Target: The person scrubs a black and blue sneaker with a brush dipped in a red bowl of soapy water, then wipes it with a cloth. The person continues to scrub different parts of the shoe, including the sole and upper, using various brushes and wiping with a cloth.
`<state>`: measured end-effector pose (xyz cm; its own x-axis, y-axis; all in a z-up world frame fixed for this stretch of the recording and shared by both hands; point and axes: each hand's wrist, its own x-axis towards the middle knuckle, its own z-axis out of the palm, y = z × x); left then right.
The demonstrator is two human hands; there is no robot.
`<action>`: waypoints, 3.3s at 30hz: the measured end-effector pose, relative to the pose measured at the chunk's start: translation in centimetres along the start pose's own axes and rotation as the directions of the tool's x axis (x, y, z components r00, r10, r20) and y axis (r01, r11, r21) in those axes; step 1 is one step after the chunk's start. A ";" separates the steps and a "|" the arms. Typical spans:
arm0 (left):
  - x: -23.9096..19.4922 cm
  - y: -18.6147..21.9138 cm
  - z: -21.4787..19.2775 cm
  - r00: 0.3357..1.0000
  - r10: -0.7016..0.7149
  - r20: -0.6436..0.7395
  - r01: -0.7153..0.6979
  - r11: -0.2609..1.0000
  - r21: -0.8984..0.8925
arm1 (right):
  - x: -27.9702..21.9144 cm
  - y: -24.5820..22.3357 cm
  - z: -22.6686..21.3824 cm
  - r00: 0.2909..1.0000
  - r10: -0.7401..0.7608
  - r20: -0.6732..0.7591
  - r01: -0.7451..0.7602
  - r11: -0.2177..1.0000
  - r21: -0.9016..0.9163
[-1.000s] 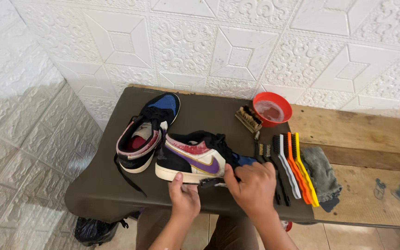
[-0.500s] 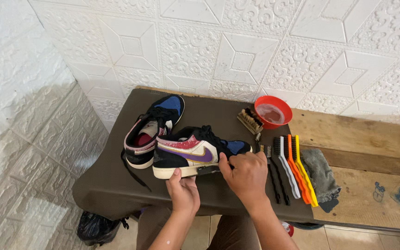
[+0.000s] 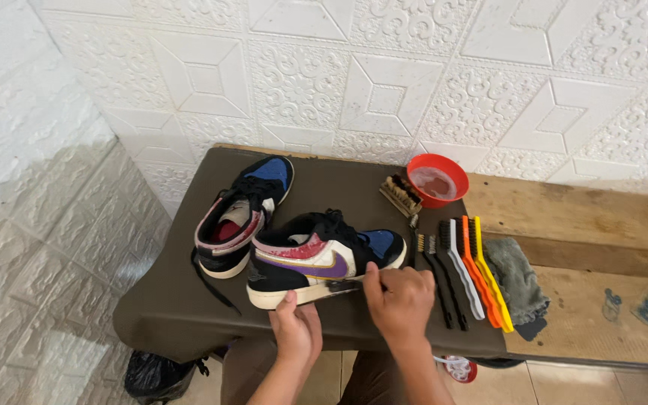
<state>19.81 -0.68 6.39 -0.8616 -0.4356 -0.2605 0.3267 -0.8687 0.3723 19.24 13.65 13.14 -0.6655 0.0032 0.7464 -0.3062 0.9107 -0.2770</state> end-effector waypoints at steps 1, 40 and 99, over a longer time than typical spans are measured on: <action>0.3 -0.3 -0.4 1.000 -0.008 0.001 0.008 1.000 0.003 | -0.2 -0.5 0.2 1.000 0.006 0.000 -0.006 1.000 -0.006; 15.9 -10.3 -0.3 0.997 0.061 0.048 -0.066 0.991 0.114 | 8.6 5.2 5.6 0.992 -0.112 0.063 0.114 0.993 -0.037; 18.2 -11.0 -1.7 0.920 0.243 0.307 -0.361 0.828 0.430 | 7.4 4.5 6.1 0.992 0.120 0.035 -0.111 0.974 -0.199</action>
<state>1.25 0.51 -3.97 -0.8329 -0.5394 0.1240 0.4149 -0.4602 0.7849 8.82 15.28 13.72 -0.7206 0.0979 0.6864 -0.0894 0.9686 -0.2319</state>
